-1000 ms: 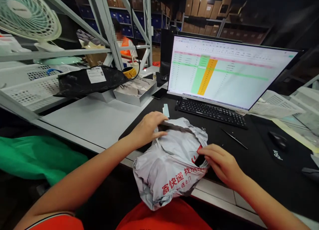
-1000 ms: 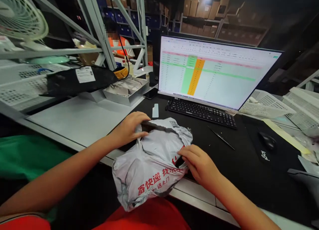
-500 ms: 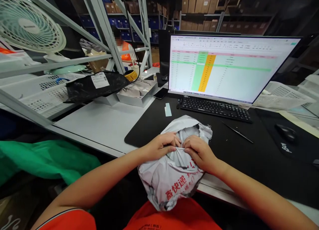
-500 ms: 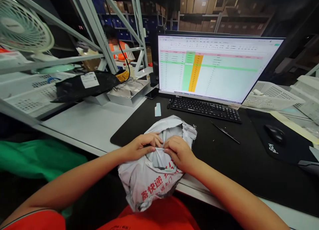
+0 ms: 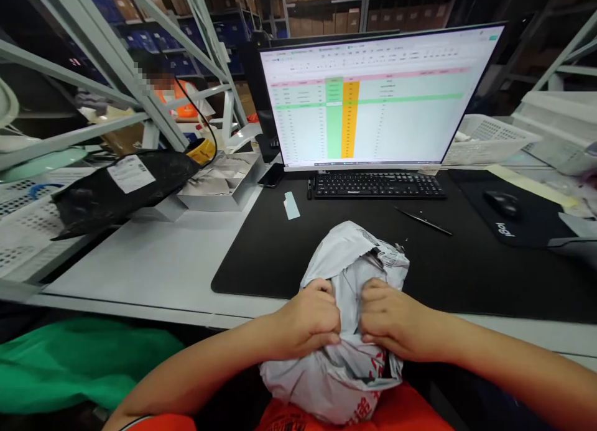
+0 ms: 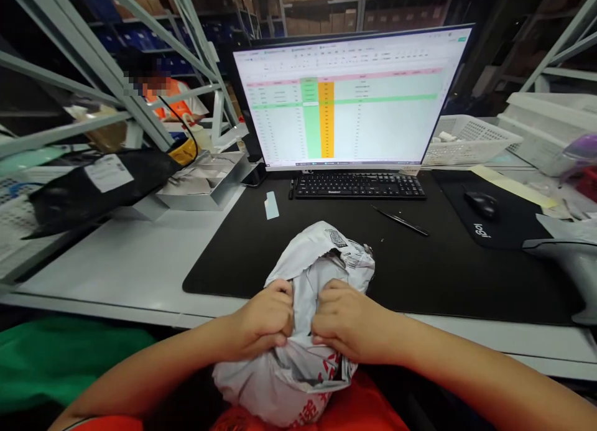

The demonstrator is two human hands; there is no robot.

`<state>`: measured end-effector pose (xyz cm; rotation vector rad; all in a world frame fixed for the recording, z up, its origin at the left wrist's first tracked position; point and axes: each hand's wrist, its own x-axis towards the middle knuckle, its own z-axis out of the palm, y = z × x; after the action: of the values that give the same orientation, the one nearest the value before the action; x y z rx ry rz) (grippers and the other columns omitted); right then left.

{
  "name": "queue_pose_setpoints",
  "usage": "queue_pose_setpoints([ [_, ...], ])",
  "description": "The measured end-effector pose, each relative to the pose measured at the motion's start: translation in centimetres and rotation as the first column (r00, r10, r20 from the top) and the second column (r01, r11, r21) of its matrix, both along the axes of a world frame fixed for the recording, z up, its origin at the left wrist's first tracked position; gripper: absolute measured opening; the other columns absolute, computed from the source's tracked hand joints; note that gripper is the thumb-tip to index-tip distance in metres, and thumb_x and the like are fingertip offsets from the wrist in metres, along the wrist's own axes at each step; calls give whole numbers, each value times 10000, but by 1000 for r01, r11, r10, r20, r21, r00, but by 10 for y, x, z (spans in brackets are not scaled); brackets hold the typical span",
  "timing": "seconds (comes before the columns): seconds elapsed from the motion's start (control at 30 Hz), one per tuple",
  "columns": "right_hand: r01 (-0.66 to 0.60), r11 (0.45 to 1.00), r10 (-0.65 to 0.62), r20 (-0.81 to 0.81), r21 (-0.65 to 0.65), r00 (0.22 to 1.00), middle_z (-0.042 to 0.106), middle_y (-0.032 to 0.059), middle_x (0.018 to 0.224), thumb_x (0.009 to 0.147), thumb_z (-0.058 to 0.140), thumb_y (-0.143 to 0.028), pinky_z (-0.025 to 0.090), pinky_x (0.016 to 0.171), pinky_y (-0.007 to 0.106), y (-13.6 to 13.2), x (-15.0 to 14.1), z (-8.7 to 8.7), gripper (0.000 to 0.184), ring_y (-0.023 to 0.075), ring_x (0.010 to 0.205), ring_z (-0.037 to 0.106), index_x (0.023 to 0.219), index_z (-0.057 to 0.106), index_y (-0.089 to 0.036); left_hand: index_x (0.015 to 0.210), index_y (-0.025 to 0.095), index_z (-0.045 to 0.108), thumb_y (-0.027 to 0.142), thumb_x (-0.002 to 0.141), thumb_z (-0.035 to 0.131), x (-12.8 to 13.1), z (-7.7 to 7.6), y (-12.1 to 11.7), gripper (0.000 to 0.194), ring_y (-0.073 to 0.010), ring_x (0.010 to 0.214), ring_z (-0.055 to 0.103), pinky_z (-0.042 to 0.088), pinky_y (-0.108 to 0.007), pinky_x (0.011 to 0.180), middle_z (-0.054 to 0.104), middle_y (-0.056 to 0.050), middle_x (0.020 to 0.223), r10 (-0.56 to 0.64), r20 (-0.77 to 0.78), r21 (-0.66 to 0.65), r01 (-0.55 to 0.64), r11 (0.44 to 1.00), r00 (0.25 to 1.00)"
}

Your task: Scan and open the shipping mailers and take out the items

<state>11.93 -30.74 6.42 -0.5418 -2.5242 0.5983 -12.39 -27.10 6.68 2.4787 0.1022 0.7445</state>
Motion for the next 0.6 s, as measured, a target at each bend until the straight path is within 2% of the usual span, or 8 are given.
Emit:
queue_pose_setpoints([
  [0.07, 70, 997, -71, 23, 35, 997, 565, 22, 711, 1050, 385, -317, 423, 884, 368, -3, 17, 2, 338, 168, 768, 482, 800, 568, -181, 745, 203, 447, 455, 1062, 238, 0, -3, -1, 456, -127, 586, 462, 384, -336, 829, 545, 32, 606, 48, 29, 54, -50, 997, 998],
  [0.13, 186, 982, -186, 36, 18, 982, 630, 64, 910, 1026, 469, -294, 447, 928, 347, -3, 31, 6, 200, 174, 900, 535, 996, 622, -167, 726, 203, 437, 451, 1062, 250, 0, -5, 0, 458, -130, 566, 435, 384, -336, 792, 518, 34, 581, 85, 53, 88, -89, 992, 995],
  [0.2, 266, 963, -269, 88, 44, 959, 625, 98, 1168, 998, 534, -268, 449, 972, 350, 1, 38, 10, 261, 196, 1090, 533, 1238, 593, -186, 711, 203, 436, 433, 1063, 256, 1, -4, 1, 457, -137, 559, 429, 386, -337, 751, 505, 27, 565, 94, 66, 102, -101, 990, 993],
  [0.23, 275, 959, -282, 104, 72, 954, 617, 95, 1224, 993, 544, -252, 445, 987, 359, 4, 38, 11, 295, 207, 1144, 520, 1280, 585, -202, 704, 203, 436, 420, 1063, 254, 2, -2, 2, 458, -142, 561, 430, 388, -337, 733, 501, 21, 561, 92, 66, 100, -98, 990, 994],
  [0.33, 240, 961, -251, 67, 141, 966, 677, 61, 1029, 996, 522, -197, 452, 934, 367, 15, 32, 11, 161, 202, 1039, 562, 1047, 675, -189, 728, 195, 480, 418, 1060, 244, 4, 10, 8, 464, -158, 624, 475, 421, -343, 746, 533, -11, 617, 110, 10, 37, -111, 993, 994],
  [0.43, 270, 950, -263, -66, 157, 963, 662, 43, 890, 983, 534, -164, 451, 826, 339, 22, 25, 9, 132, 173, 889, 573, 901, 637, -169, 1014, 161, 618, 378, 1050, 317, 0, 23, 22, 373, -203, 964, 585, 457, -378, 934, 661, -107, 998, 164, -143, -31, -170, 985, 976],
  [0.5, 329, 930, -302, -170, 166, 938, 652, 45, 911, 979, 522, -145, 450, 819, 332, 23, 21, 9, 105, 167, 878, 564, 916, 602, -173, 1246, 186, 605, 328, 1012, 458, -4, 27, 35, 311, -243, 1239, 517, 418, -422, 1066, 576, -142, 1329, 218, -238, -2, -225, 974, 946],
  [0.6, 386, 898, -335, -239, 212, 911, 628, 53, 916, 982, 473, -126, 456, 806, 319, 19, 19, 7, 119, 170, 875, 544, 919, 556, -182, 1324, 236, 607, 356, 901, 675, -7, 22, 51, 446, -297, 1327, 477, 409, -477, 1099, 496, -144, 1458, 267, -295, 64, -260, 964, 917],
])
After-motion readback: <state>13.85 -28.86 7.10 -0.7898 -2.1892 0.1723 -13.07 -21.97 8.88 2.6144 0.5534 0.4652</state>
